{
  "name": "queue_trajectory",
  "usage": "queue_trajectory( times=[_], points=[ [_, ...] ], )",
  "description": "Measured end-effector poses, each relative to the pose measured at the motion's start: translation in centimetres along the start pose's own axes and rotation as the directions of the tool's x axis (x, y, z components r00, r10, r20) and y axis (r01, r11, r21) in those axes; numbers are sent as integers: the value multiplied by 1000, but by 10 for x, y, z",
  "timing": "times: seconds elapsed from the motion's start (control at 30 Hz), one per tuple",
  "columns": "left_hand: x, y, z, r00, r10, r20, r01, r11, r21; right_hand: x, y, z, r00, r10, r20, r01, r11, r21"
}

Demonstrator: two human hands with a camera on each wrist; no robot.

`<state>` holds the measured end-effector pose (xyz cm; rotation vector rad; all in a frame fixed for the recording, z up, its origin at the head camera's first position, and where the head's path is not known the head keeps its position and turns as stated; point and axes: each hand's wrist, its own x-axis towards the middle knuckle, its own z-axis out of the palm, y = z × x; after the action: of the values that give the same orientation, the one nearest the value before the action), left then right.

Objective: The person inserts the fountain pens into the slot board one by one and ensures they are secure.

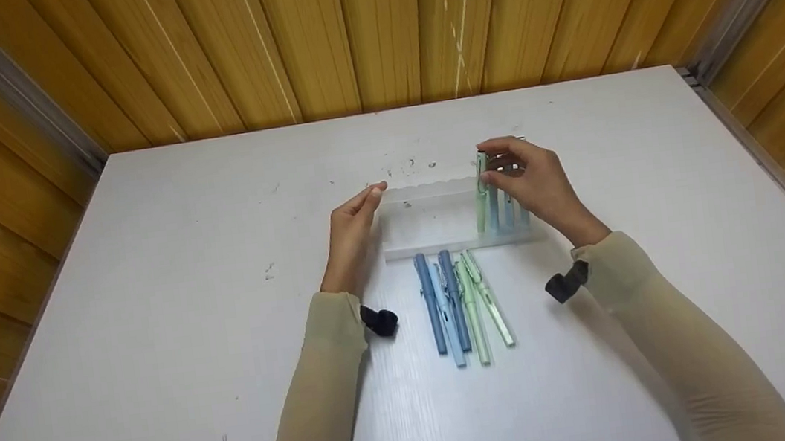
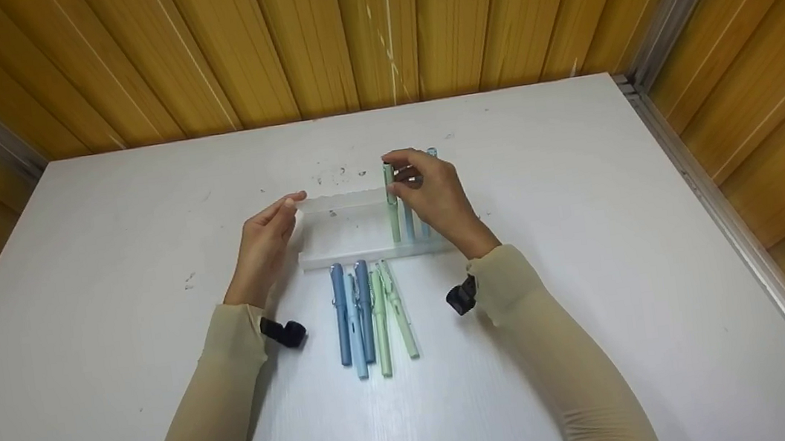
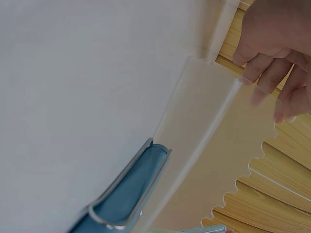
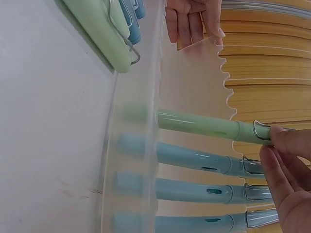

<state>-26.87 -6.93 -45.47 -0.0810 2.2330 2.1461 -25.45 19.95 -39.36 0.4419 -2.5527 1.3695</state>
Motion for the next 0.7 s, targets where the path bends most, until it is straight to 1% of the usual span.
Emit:
queue_trajectory(
  times=[0.17, 0.3, 0.33, 0.5, 0.53, 0.57, 0.7],
  points=[
    [0, 0, 0, 1000, -5, 1, 5, 1000, 2, 0, -1, 0, 997, -77, -9, 77, 997, -31],
    [-1, 0, 0, 1000, 4, 3, -4, 1000, 7, 1, -1, 0, 987, -156, -24, 155, 987, -53],
    [-3, 4, 0, 1000, -1, 8, 1, 1000, 6, 1, -1, 0, 985, -172, -27, 170, 983, -63],
    [-3, 4, 0, 1000, -3, 5, 3, 1000, 10, 3, 0, -2, 968, -251, -25, 245, 959, -141],
    [-3, 4, 0, 1000, 0, 5, 0, 1000, 9, 4, 0, -2, 963, -269, -23, 262, 952, -158],
    [-1, 0, 0, 1000, 10, 2, -10, 1000, 9, 4, 1, -2, 959, -284, -20, 277, 945, -172],
    [-2, -1, 0, 1000, 24, 14, -24, 1000, 1, 5, 4, -2, 945, -328, -7, 319, 925, -207]
  ],
)
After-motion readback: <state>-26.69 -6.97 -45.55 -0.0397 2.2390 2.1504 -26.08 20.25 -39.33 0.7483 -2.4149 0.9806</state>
